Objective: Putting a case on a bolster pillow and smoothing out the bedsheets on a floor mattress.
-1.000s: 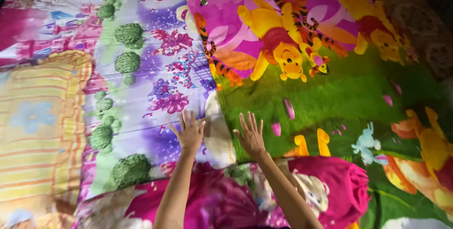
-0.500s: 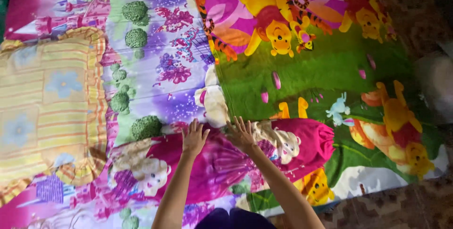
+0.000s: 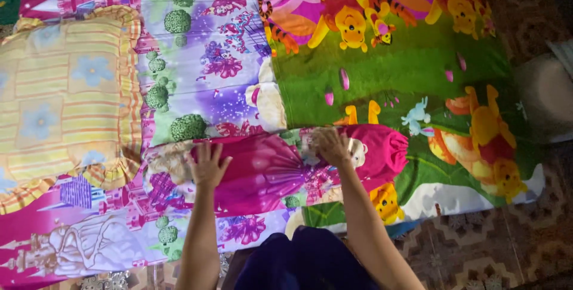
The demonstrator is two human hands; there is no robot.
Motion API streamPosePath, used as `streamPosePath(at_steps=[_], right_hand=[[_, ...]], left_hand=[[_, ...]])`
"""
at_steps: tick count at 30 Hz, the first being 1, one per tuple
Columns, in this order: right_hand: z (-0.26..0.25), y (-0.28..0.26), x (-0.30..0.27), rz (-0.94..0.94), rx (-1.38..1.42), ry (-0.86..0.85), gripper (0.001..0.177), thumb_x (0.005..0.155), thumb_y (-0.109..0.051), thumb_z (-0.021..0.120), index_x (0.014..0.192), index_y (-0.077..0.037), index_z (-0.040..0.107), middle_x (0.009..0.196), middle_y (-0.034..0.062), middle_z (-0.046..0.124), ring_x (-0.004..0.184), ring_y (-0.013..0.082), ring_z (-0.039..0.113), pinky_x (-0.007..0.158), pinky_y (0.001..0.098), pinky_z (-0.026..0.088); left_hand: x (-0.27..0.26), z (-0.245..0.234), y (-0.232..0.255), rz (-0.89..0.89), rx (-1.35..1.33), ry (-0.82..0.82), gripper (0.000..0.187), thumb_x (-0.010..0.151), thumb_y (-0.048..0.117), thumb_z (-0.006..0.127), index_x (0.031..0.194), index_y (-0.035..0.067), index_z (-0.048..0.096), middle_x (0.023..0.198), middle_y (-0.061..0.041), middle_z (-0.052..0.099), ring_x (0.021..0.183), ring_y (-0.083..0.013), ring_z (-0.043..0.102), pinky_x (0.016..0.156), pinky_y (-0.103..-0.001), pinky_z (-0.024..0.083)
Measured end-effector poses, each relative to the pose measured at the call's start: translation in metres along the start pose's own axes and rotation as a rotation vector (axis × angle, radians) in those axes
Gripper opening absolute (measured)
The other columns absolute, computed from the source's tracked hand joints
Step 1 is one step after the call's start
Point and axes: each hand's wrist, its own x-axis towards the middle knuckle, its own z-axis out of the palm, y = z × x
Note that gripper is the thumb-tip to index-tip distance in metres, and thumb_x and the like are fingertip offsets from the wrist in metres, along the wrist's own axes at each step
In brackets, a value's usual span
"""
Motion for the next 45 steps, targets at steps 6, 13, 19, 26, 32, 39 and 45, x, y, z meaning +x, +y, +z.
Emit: streamPosePath(at_steps=[6,13,19,26,32,39,45], right_hand=[[-0.049,0.007,-0.03,0.336,0.089,0.004,0.08,0.097,-0.072,0.041,0.162,-0.028,0.022,0.168,0.0215,0.002,0.157,0.0399,-0.002,0.12,0.0638,-0.003],[0.001,-0.067,0.014,0.087,0.128,0.397,0.078,0.101,-0.065,0.041,0.164,-0.023,0.025,0.172,0.0213,0.01,0.157,0.0395,0.006,0.121,0.0667,0.0],[0.055,-0.069,0.018,-0.168,0.148,0.297,0.068,0.103,-0.066,0.034,0.161,-0.031,0.032,0.172,0.0155,0.014,0.159,0.0365,0.008,0.126,0.0605,0.003],[0.052,-0.003,0.001,0.089,0.186,0.172,0.078,0.097,-0.076,0.027,0.164,-0.038,0.018,0.172,0.0054,0.001,0.157,0.034,-0.006,0.12,0.0609,-0.008],[0.026,0.018,-0.033,0.316,0.119,0.224,0.08,0.095,-0.079,0.03,0.164,-0.042,0.013,0.173,0.0087,-0.002,0.16,0.0255,-0.004,0.121,0.0633,-0.011],[0.003,0.03,-0.045,0.466,-0.037,0.218,0.071,0.101,-0.071,0.028,0.164,-0.042,0.012,0.174,0.0149,-0.007,0.159,0.038,-0.005,0.119,0.0635,-0.011],[0.012,0.089,-0.054,0.65,0.258,0.459,0.068,0.107,-0.054,0.026,0.166,-0.028,0.005,0.17,0.0241,-0.006,0.158,0.0396,-0.005,0.121,0.063,-0.008]], left_hand=[[0.0,0.03,-0.041,-0.405,-0.147,0.045,0.079,0.095,0.077,0.017,0.162,0.036,0.011,0.173,-0.006,0.001,0.16,-0.0392,-0.003,0.117,-0.069,-0.012],[0.023,0.022,0.055,-0.267,-0.593,0.315,0.086,0.103,0.072,0.032,0.166,0.015,0.021,0.172,-0.017,0.007,0.157,-0.0357,0.009,0.122,-0.065,0.0],[0.011,0.025,0.073,-0.05,-0.303,-0.001,0.078,0.099,0.074,0.02,0.165,0.035,0.007,0.173,-0.007,-0.01,0.158,-0.0305,-0.012,0.117,-0.07,-0.013],[0.001,0.032,0.052,-0.181,-0.285,-0.038,0.076,0.096,0.077,0.018,0.162,0.044,0.003,0.173,-0.006,-0.015,0.158,-0.0243,-0.015,0.113,-0.075,-0.015],[-0.015,0.018,-0.007,-0.297,-0.138,-0.055,0.078,0.095,0.08,0.016,0.163,0.045,0.003,0.172,-0.008,-0.009,0.157,-0.0323,-0.008,0.112,-0.072,-0.016],[-0.029,0.051,-0.098,-0.428,-0.186,0.254,0.057,0.107,0.058,0.02,0.16,0.039,0.031,0.176,-0.01,0.012,0.164,-0.0313,0.003,0.121,-0.07,-0.013],[-0.032,0.076,-0.104,-0.591,-0.181,0.563,0.067,0.108,0.053,0.031,0.163,0.015,0.037,0.17,-0.025,0.021,0.162,-0.0408,0.002,0.116,-0.073,-0.01]])
